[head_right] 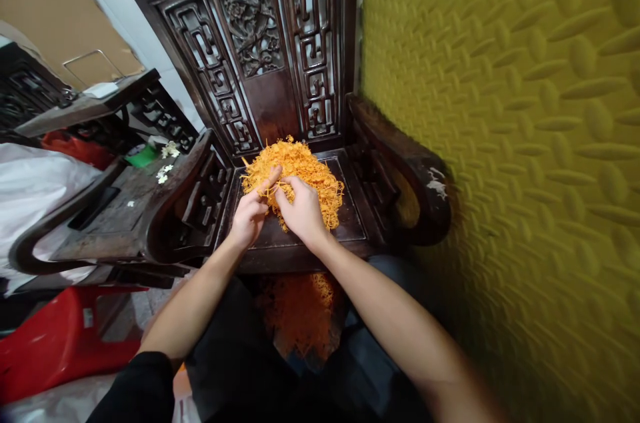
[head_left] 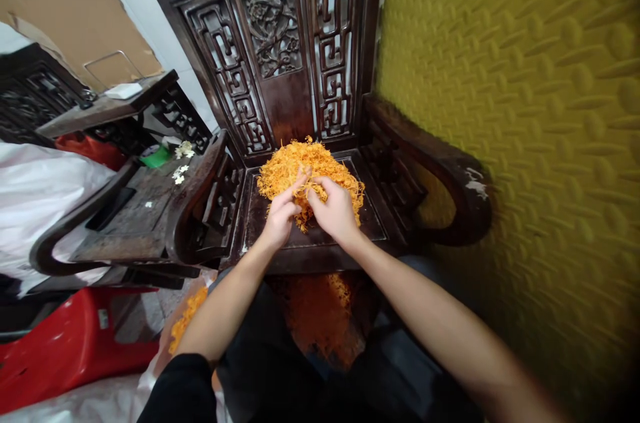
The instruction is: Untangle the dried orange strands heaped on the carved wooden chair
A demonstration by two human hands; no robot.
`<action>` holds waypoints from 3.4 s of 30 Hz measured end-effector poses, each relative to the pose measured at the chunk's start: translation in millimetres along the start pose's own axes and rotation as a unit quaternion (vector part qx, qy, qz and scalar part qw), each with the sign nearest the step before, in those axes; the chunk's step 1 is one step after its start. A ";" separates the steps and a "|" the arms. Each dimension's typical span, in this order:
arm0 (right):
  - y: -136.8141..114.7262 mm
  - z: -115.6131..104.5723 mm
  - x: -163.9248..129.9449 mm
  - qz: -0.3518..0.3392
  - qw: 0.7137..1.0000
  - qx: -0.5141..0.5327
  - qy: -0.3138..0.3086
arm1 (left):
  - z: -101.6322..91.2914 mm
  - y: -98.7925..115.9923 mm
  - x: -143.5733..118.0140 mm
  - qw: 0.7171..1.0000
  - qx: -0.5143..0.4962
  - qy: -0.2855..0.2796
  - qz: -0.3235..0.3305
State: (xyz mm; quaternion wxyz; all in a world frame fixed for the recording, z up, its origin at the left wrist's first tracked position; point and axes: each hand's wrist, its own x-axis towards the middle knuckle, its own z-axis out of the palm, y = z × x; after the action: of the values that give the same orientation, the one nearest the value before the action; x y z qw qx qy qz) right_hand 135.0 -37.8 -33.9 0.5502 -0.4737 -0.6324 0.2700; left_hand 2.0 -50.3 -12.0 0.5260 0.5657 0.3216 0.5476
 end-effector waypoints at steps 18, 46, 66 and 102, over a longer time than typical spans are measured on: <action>-12.5 -6.1 -11.4 -0.105 0.981 -0.125 -0.106 | -6.2 7.3 4.3 0.991 0.019 0.124 0.054; -14.3 5.6 -12.7 0.015 0.982 0.106 -0.156 | -18.9 -2.6 27.7 0.946 -0.015 0.310 0.095; 15.3 -30.8 5.4 0.322 0.854 0.358 -0.195 | -35.8 44.1 -15.3 0.870 0.394 -0.277 0.110; 42.9 -40.3 52.2 0.224 0.908 0.282 0.212 | -20.6 11.2 -19.5 0.984 0.002 0.045 -0.173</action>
State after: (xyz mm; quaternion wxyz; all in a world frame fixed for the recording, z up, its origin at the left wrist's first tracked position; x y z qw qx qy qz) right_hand 189.1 19.2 -37.9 0.7072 -0.4739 -0.2757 0.4465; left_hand -23.9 -66.3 -10.0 0.5965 0.4771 0.4389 0.4732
